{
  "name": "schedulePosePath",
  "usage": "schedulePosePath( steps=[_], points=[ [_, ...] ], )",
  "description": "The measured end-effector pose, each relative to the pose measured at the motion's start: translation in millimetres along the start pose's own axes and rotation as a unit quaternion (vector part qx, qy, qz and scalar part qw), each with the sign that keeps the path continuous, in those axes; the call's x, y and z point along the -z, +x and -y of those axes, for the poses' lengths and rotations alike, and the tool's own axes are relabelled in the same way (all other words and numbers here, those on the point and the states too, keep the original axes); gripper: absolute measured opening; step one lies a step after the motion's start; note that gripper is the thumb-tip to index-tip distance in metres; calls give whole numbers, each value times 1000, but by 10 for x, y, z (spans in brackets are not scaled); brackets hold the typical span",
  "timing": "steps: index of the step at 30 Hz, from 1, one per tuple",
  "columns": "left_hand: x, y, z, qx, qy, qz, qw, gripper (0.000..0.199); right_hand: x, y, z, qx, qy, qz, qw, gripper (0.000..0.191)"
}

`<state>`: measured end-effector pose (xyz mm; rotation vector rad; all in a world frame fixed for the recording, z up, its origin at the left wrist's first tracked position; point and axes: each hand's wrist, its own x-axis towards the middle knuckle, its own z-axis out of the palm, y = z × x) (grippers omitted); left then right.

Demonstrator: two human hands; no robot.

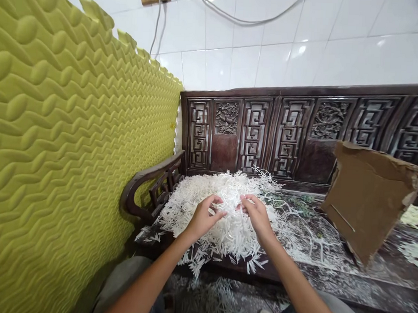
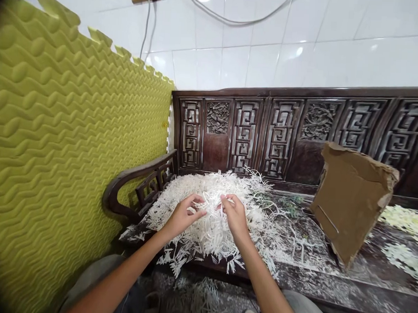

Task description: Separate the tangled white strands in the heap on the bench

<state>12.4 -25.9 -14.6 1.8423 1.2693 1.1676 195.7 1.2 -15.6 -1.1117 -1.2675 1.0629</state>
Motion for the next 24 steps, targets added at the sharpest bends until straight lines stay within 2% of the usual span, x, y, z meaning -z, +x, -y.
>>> schedulePosePath(
  steps=[3, 8, 10, 12, 14, 17, 22, 24],
  points=[
    [17, -12, -59, -7, -23, -12, 1000, 24, 11, -37, 4, -1, -1, -7, 1000, 39],
    [-8, -2, -155, 4, -117, 6, 993, 38, 64, -117, 47, -10, -6, -20, 1000, 63],
    [-43, 14, -180, 20, -161, -1, 987, 40, 60, -181, 96, 0, -10, 20, 1000, 69],
    [-78, 35, -190, 51, -217, -10, 975, 43, 39, -245, 136, 27, -32, 86, 995, 73],
    [-103, 53, -186, 81, -254, -9, 964, 43, 14, -290, 149, 81, -102, 125, 984, 67],
    [-123, 60, -162, 98, -193, -5, 976, 37, -1, -314, 121, 158, -219, 102, 957, 43],
    [-152, 42, -149, 58, -62, -21, 996, 53, 15, -335, 61, 191, -336, 63, 920, 46],
    [-151, 39, -166, 29, -46, 0, 999, 46, 13, -356, 49, 211, -378, 70, 899, 41]
  ],
)
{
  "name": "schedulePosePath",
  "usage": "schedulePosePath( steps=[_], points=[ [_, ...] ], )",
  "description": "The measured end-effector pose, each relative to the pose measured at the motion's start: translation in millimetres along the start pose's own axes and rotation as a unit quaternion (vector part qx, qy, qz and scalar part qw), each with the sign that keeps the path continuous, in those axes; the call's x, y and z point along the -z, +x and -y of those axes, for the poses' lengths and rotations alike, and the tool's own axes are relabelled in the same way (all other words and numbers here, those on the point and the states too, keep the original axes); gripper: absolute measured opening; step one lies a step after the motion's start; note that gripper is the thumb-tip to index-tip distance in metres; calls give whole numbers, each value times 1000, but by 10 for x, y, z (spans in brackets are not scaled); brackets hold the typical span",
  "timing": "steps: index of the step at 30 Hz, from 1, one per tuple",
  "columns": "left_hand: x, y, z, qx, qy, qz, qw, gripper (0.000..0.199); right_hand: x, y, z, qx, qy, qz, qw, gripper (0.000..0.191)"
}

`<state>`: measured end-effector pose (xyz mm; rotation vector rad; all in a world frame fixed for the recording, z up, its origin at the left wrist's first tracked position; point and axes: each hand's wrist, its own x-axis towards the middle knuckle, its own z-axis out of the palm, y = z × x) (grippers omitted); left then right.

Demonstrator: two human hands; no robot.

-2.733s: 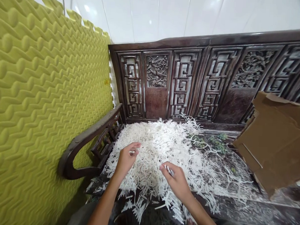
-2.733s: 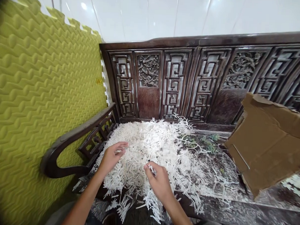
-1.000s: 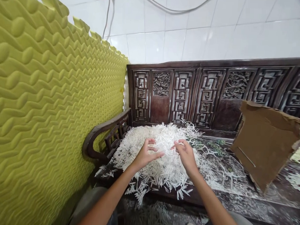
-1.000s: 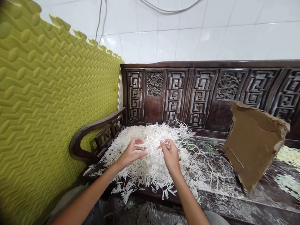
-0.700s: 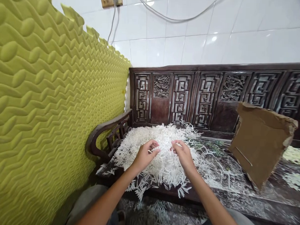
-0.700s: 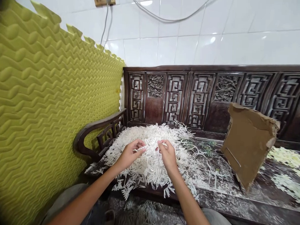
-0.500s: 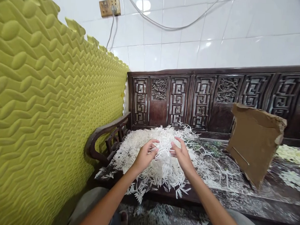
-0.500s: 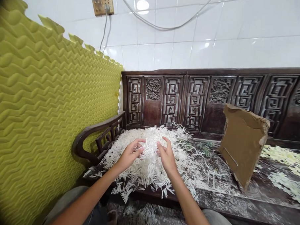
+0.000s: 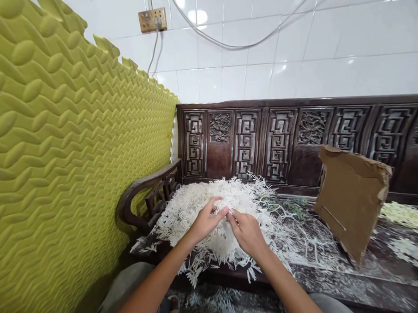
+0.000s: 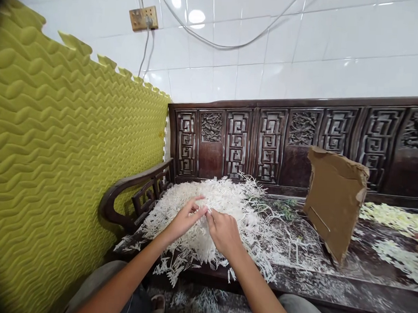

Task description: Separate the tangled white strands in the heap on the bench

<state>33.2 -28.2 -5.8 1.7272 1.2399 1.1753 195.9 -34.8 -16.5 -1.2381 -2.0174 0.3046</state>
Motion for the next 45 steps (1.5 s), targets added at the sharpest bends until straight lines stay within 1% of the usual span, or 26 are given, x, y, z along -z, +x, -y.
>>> schedulePosePath(
  steps=[2, 4, 5, 7, 10, 13, 15, 18, 19, 20, 23, 25, 27, 28, 29, 32, 34, 36, 37, 39, 40, 43, 44, 45],
  points=[
    [15, -4, -21, -5, -32, 40, 999, 35, -5, -14, 13, 26, -38, 11, 999, 36],
    [45, -5, -37, 21, -107, 79, 991, 34, -1, -19, 36, 46, -68, 21, 996, 35],
    [63, -4, -43, 32, -142, 90, 985, 35, 3, -21, 50, 53, -80, 25, 995, 35],
    [98, 4, -48, 31, -177, 83, 980, 39, 9, -26, 85, 66, -101, 31, 992, 34],
    [132, 32, -34, 3, -145, 74, 987, 41, -1, -48, 137, 82, -129, 35, 988, 34],
    [155, 67, 0, -29, -60, 79, 995, 43, -25, -61, 161, 88, -155, 33, 984, 38],
    [167, 82, 18, -56, -16, 60, 997, 43, -29, -48, 169, 92, -167, 11, 982, 39],
    [165, 89, 19, -85, 23, 20, 996, 37, -12, -20, 218, 111, -178, -61, 976, 33],
    [160, 95, 19, -95, 38, 5, 995, 35, -8, -24, 257, 117, -175, -75, 975, 31],
    [157, 108, 22, -101, 51, -13, 994, 34, -8, -40, 310, 122, -167, -75, 976, 30],
    [211, 209, 72, -84, 57, -83, 991, 32, -50, -171, 532, 127, -105, -28, 986, 33],
    [320, 313, 130, -61, 47, -139, 987, 32, -101, -295, 665, 140, -60, 3, 988, 32],
    [461, 400, 187, -48, 34, -178, 982, 33, -146, -383, 714, 156, -45, 27, 986, 31],
    [527, 425, 210, -45, 25, -186, 981, 33, -159, -400, 698, 148, -38, 36, 988, 32],
    [582, 435, 226, -43, 16, -187, 981, 34, -163, -397, 657, 124, -27, 45, 991, 34],
    [660, 395, 234, -29, -14, -169, 985, 39, -136, -298, 442, -7, 60, 67, 996, 42],
    [654, 345, 209, -18, -31, -154, 987, 41, -104, -209, 286, -73, 149, 69, 984, 44],
    [627, 300, 167, -13, -43, -135, 990, 41, -75, -134, 157, -109, 205, 59, 971, 44],
    [611, 282, 144, -12, -48, -125, 991, 40, -62, -103, 106, -122, 209, 51, 969, 43],
    [578, 255, 98, -12, -54, -104, 993, 38, -42, -54, 30, -146, 180, 25, 972, 39],
    [561, 246, 78, -14, -56, -94, 994, 38, -37, -33, 5, -157, 155, 7, 975, 42],
    [501, 235, 38, -20, -56, -72, 996, 37, -54, 27, -22, -171, 107, -35, 979, 78],
    [476, 232, 31, -25, -52, -64, 996, 36, -70, 48, -15, -169, 108, -40, 979, 82],
    [447, 227, 27, -32, -43, -55, 997, 36, -90, 70, -3, -164, 119, -43, 978, 80]
  ],
)
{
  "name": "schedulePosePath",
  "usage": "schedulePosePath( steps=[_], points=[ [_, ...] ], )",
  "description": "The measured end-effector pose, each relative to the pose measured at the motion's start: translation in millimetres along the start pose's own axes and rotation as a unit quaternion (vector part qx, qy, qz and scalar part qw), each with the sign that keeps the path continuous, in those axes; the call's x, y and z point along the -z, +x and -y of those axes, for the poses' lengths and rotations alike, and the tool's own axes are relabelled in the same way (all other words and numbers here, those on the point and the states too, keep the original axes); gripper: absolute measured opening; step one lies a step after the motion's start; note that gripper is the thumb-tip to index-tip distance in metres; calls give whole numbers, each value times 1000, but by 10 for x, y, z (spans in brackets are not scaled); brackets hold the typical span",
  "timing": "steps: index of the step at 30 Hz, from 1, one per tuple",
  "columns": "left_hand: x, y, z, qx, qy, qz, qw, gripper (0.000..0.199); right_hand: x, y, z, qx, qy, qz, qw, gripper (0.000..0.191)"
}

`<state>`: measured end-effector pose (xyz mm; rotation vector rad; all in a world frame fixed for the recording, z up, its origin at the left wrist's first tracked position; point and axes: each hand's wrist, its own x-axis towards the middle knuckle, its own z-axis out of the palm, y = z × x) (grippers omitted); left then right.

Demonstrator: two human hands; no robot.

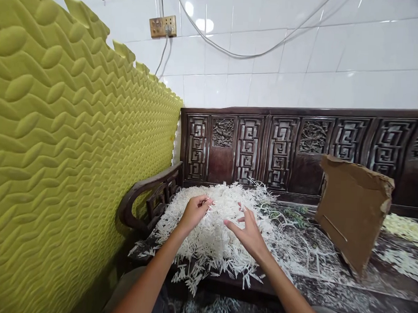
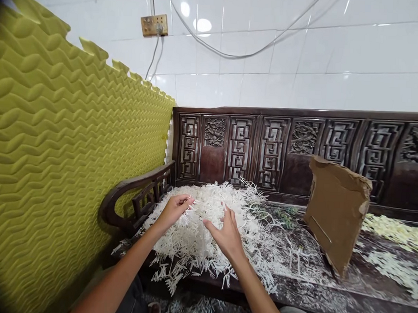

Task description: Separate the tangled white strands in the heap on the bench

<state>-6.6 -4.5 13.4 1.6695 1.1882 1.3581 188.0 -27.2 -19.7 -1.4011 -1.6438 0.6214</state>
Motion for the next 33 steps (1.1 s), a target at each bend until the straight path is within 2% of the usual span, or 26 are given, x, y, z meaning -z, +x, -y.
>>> schedulePosePath(
  steps=[3, 5, 6, 8, 12, 14, 16, 19, 21, 23, 26, 30, 33],
  points=[
    [-96, -54, 2, -35, 52, 37, 997, 33, -64, 28, 58, 43, 41, 27, 998, 63],
    [-154, -103, 9, -55, 98, 52, 992, 31, -83, 2, 119, 89, 31, 60, 994, 45],
    [-174, -120, 16, -59, 117, 51, 990, 30, -87, -35, 160, 110, 21, 80, 991, 43],
    [-182, -115, 41, -58, 141, 17, 988, 26, -98, -165, 269, 143, 10, 118, 983, 47],
    [-37, 63, 118, -29, 138, -112, 984, 23, -156, -495, 489, 240, -6, 203, 949, 43],
    [78, 149, 144, -21, 128, -131, 983, 25, -169, -544, 511, 268, -37, 193, 943, 42],
    [165, 169, 151, -20, 111, -112, 987, 30, -135, -461, 454, 216, -78, 151, 962, 39],
    [199, 98, 123, -19, 87, -73, 993, 37, 1, -210, 294, 79, -132, 90, 984, 23],
    [169, 38, 88, -21, 78, -57, 995, 38, 101, -82, 208, 31, -161, 61, 985, 50],
    [117, 0, 51, -27, 71, -34, 996, 37, 161, -34, 181, 24, -167, 41, 985, 60],
    [14, -23, 8, -40, 64, 5, 997, 35, 144, -72, 242, 62, -100, 37, 992, 47],
    [-142, -68, -31, -71, 60, 26, 995, 32, 2, -132, 334, 107, 54, 102, 987, 38],
    [-219, -120, -52, -84, 69, 33, 994, 29, -91, -139, 341, 109, 130, 115, 979, 37]
  ],
)
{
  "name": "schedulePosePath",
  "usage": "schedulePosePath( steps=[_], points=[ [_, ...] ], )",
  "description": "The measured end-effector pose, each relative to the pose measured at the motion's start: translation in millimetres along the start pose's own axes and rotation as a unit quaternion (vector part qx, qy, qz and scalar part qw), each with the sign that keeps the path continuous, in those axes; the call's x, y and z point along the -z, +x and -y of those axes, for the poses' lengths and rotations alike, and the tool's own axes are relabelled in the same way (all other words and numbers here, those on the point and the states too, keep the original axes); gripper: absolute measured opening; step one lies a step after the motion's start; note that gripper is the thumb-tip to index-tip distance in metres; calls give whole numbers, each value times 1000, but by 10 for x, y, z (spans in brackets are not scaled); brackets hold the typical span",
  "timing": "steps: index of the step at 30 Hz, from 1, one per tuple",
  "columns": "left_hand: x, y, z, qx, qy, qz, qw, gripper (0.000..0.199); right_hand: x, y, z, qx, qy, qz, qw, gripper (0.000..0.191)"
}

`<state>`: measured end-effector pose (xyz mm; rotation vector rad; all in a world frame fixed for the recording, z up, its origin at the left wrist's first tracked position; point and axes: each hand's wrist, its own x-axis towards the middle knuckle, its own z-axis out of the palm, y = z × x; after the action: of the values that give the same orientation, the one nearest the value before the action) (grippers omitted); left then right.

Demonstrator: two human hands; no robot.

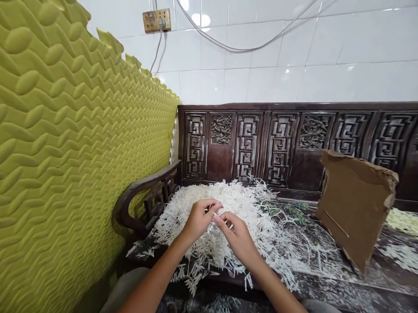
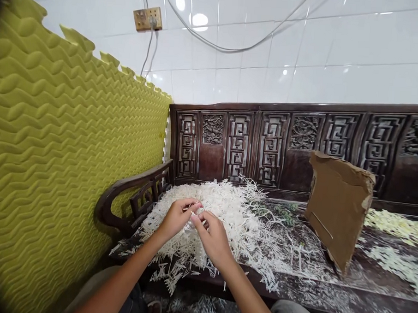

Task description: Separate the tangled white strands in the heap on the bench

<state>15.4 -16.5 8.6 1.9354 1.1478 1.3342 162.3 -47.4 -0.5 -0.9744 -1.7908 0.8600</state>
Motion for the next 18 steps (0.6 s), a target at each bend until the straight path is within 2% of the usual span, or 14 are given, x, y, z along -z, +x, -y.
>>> schedulePosePath(
  steps=[3, 7, 11, 13, 15, 18],
  points=[
    [7, -13, 6, 2, 21, -7, 1000, 27, -54, -36, 22, -2, 29, 28, 999, 40],
    [104, 21, 84, 31, 74, -56, 995, 31, -116, -160, 137, 1, 65, 134, 989, 38],
    [158, 45, 153, 37, 73, -80, 993, 33, -140, -246, 223, 0, 95, 152, 984, 36],
    [176, 68, 194, 41, 63, -99, 992, 34, -148, -288, 276, -5, 121, 180, 976, 35],
    [215, 115, 251, 50, 57, -132, 988, 35, -178, -350, 344, -7, 137, 237, 962, 33],
    [316, 192, 332, 66, 36, -169, 983, 36, -237, -431, 397, -7, 107, 313, 944, 28]
  ],
)
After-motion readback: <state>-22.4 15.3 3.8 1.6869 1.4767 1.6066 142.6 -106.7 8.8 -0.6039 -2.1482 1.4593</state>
